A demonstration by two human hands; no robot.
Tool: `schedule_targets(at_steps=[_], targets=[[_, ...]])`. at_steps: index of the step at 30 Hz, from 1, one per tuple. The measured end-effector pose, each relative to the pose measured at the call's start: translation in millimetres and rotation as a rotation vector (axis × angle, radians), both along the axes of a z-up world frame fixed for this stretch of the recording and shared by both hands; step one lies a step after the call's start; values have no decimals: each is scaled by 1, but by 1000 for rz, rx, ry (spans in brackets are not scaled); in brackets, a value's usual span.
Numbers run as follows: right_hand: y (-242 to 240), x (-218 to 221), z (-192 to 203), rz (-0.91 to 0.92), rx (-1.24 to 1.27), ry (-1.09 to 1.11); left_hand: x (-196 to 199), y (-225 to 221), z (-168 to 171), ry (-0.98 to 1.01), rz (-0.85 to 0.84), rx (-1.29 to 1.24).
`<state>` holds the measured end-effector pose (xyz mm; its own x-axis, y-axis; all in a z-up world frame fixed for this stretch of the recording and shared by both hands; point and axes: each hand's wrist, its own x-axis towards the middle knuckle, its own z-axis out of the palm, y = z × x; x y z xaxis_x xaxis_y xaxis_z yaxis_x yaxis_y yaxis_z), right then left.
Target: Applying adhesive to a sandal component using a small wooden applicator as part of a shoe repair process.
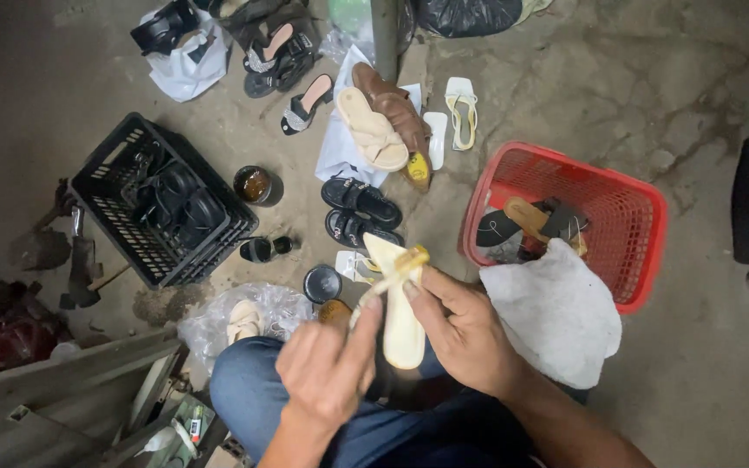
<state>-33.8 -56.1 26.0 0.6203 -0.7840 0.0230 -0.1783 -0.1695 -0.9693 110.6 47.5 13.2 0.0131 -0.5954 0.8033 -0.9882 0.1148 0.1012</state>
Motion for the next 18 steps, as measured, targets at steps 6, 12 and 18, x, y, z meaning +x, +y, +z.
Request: schedule_targets(at_steps=[6, 12, 18], targets=[[-1, -9, -3, 2, 270, -128, 26, 4, -11, 73, 189, 42], [-6, -5, -31, -67, 716, -704, -2, 28, -3, 186, 84, 21], [3, -11, -39, -42, 820, -784, 4, 22, -45, 149, 124, -17]])
